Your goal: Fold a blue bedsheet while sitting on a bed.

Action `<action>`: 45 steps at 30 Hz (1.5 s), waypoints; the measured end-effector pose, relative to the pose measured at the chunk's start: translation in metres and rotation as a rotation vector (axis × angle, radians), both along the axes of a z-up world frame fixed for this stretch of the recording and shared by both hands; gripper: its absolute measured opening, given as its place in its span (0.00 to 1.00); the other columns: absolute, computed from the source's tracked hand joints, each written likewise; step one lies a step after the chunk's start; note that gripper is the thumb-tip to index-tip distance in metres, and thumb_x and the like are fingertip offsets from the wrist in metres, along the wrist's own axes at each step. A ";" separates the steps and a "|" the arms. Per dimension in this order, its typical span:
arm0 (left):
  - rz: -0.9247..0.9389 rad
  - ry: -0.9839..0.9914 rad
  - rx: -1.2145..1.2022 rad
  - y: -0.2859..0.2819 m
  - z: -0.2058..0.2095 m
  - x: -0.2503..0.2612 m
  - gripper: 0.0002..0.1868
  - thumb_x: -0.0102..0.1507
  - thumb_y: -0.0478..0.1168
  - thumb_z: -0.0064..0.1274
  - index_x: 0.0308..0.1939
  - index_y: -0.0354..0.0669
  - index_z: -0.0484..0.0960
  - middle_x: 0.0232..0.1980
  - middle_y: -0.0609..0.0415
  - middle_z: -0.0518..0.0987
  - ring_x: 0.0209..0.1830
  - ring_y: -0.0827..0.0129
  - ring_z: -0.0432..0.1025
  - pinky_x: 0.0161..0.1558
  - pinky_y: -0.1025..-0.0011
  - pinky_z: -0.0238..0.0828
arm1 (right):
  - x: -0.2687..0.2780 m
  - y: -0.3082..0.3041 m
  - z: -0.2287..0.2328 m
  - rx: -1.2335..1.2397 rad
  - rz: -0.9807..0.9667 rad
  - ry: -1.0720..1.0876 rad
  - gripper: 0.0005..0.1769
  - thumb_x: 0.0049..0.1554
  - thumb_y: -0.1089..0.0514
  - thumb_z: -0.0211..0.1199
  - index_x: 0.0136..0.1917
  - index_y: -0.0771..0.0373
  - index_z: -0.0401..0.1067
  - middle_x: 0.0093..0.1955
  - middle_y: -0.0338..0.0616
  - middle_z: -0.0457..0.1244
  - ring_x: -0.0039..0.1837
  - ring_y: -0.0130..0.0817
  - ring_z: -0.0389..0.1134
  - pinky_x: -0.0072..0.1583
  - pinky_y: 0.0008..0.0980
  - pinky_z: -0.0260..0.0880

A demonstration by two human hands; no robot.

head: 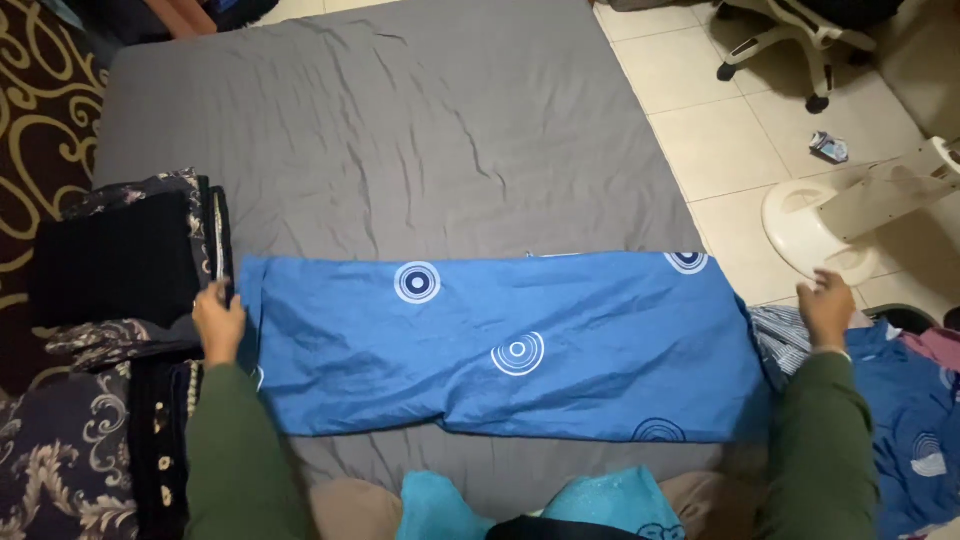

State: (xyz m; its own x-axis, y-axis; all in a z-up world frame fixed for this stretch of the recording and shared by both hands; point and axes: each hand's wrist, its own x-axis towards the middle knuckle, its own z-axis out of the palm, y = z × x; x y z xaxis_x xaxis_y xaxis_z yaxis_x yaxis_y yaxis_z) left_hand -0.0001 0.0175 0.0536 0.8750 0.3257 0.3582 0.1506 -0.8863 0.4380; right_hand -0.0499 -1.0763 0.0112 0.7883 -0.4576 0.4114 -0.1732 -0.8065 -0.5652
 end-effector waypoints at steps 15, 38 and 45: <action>0.142 0.241 -0.090 -0.016 -0.018 -0.186 0.22 0.68 0.48 0.56 0.59 0.35 0.82 0.52 0.30 0.82 0.53 0.37 0.75 0.55 0.49 0.72 | -0.204 0.050 0.025 1.013 -0.299 0.775 0.34 0.62 0.32 0.55 0.77 0.43 0.64 0.65 0.43 0.62 0.57 0.46 0.64 0.51 0.47 0.63; 0.217 0.029 0.324 -0.005 0.042 -0.192 0.07 0.78 0.40 0.48 0.48 0.41 0.73 0.35 0.39 0.80 0.33 0.45 0.78 0.33 0.52 0.73 | -0.220 -0.030 -0.034 1.021 -0.021 0.198 0.14 0.65 0.53 0.67 0.49 0.66 0.72 0.43 0.41 0.65 0.45 0.33 0.69 0.46 0.31 0.69; 0.122 0.233 0.613 0.001 0.040 -0.193 0.03 0.74 0.34 0.48 0.51 0.42 0.76 0.38 0.42 0.82 0.34 0.47 0.80 0.33 0.53 0.77 | -0.223 -0.040 -0.032 0.821 -0.047 0.276 0.15 0.65 0.53 0.69 0.47 0.68 0.74 0.43 0.40 0.66 0.40 0.27 0.64 0.41 0.27 0.62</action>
State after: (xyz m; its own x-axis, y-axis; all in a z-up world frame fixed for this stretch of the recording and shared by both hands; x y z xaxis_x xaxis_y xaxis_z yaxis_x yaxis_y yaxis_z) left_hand -0.1927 0.0183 0.0933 0.9215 0.2253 0.3163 0.2957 -0.9351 -0.1954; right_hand -0.2728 -1.1167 -0.0212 0.7840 -0.5605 -0.2666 -0.4129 -0.1502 -0.8983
